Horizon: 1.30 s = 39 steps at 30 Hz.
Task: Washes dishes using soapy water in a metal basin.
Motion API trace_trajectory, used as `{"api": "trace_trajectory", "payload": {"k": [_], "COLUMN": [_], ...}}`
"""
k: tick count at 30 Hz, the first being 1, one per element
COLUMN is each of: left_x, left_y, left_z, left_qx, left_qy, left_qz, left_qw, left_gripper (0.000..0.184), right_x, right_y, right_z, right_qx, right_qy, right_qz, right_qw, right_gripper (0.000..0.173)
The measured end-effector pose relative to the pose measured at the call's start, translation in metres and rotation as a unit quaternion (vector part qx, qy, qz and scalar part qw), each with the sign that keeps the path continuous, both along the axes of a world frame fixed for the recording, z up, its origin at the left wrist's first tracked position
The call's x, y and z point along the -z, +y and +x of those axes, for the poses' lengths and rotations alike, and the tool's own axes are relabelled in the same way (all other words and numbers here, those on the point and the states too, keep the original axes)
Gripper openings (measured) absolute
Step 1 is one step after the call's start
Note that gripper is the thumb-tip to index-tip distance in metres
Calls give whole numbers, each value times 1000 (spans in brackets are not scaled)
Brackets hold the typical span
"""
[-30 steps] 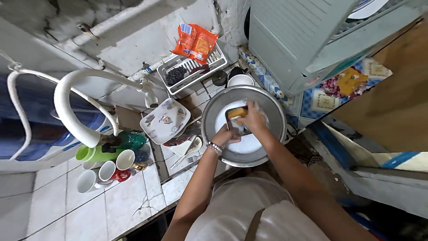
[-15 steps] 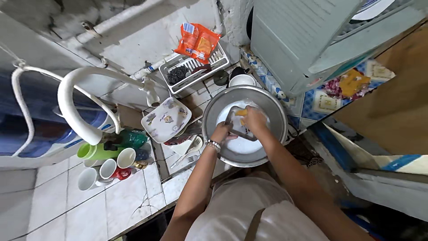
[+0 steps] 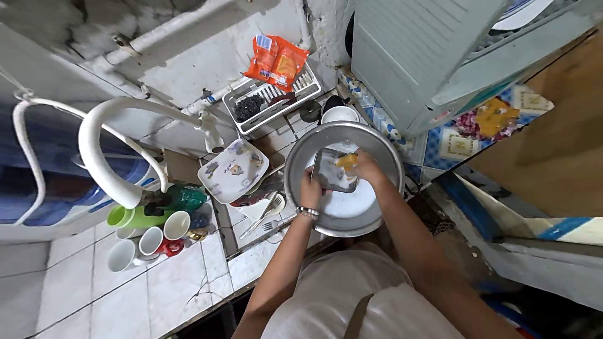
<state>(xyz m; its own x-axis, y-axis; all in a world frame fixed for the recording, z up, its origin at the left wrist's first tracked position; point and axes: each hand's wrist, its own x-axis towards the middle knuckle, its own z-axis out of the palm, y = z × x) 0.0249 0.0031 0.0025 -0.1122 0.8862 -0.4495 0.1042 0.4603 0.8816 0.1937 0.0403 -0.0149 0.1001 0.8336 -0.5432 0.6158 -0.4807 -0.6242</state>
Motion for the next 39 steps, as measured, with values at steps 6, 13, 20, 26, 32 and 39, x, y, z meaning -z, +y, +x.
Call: {"api": "trace_trajectory", "payload": {"k": [6, 13, 20, 26, 32, 39], "left_x": [-12, -10, -15, -11, -4, -2], "left_y": [12, 17, 18, 18, 14, 12], "left_z": [-5, -6, -10, -18, -27, -29], "left_qx": [-4, -62, -95, -64, -33, 21], "left_qy": [-26, -133, -168, -136, -80, -44], "left_qz": [26, -23, -25, -56, -136, -183], "left_qw": [999, 989, 981, 987, 987, 982], "left_gripper": [39, 35, 28, 22, 23, 28], "right_x": [-32, -41, -28, -40, -41, -17], "right_y": [-23, -30, -15, -21, -35, -35], "right_z": [-15, -28, -9, -21, -28, -17], "right_qx": [24, -221, -397, -443, -530, -553], "right_qy": [-16, -103, -307, -261, -195, -86], "right_qz": [102, 321, 321, 195, 109, 102], "right_qw": [994, 915, 803, 835, 818, 823], "right_gripper": [99, 71, 43, 30, 25, 34]}}
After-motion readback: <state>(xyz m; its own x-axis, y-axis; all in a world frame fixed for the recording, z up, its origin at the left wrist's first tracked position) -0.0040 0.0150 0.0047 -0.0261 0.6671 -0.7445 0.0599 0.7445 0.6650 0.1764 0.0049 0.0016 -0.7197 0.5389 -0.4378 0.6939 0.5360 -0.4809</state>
